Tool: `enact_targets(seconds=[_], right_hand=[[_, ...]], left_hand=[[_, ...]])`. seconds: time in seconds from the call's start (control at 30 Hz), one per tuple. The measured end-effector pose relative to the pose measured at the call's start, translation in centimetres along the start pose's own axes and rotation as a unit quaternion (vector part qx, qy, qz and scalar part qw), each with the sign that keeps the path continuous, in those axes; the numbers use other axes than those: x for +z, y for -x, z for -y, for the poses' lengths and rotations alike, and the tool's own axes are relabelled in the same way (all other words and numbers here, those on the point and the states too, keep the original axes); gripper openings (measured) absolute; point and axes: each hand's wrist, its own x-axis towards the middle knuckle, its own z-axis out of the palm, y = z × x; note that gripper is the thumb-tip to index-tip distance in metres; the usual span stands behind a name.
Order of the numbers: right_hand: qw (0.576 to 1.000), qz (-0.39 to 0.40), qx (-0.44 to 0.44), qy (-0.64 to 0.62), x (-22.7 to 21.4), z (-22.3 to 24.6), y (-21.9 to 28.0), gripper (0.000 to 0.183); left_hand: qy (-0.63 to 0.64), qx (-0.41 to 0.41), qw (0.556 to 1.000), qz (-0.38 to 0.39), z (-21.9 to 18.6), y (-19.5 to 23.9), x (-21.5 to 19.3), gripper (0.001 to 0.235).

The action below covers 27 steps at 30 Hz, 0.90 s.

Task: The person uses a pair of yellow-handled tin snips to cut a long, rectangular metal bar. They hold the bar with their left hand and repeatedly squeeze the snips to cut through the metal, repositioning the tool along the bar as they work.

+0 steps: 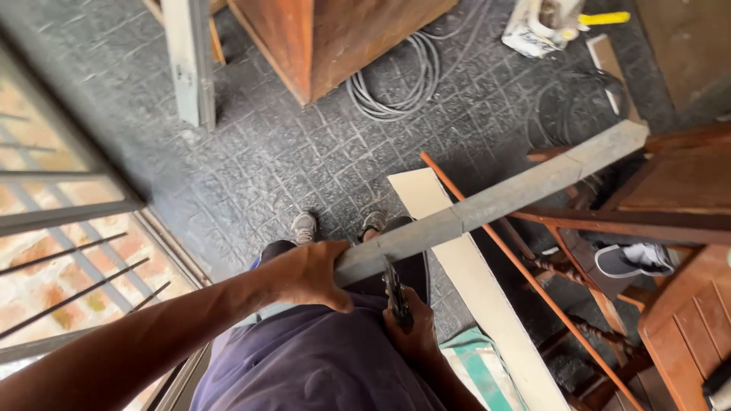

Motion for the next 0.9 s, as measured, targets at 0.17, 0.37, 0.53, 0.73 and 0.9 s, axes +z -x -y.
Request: enact_targets(seconds=[0.17, 0.37, 0.53, 0.73, 0.9], right_hand=[[0.996, 0.04, 0.048, 0.057, -1.0, 1.0, 1.4, 0.059], [0.962, 0.105, 0.251, -0.032, -4.2, 9.4, 3.3, 0.089], [0.96, 0.11, 0.24, -0.097, -3.9, 11.0, 3.6, 0.09], [0.964, 0.109, 0.223, -0.096, -3.6, 10.5, 3.4, 0.09], [0.963, 0.116, 0.23, -0.076, -3.4, 10.2, 2.9, 0.091]], left_hand=[[-0.095, -0.005, 0.994, -0.046, -1.0, 0.9, -0.6, 0.053], [-0.102, -0.019, 0.994, -0.028, -1.4, 0.6, -0.5, 0.047], [-0.101, -0.012, 0.994, -0.032, -0.8, 0.2, -0.3, 0.048], [-0.099, -0.02, 0.994, -0.038, 0.5, -1.0, 0.6, 0.059], [-0.12, -0.023, 0.99, -0.069, 0.4, -0.7, 0.5, 0.066]])
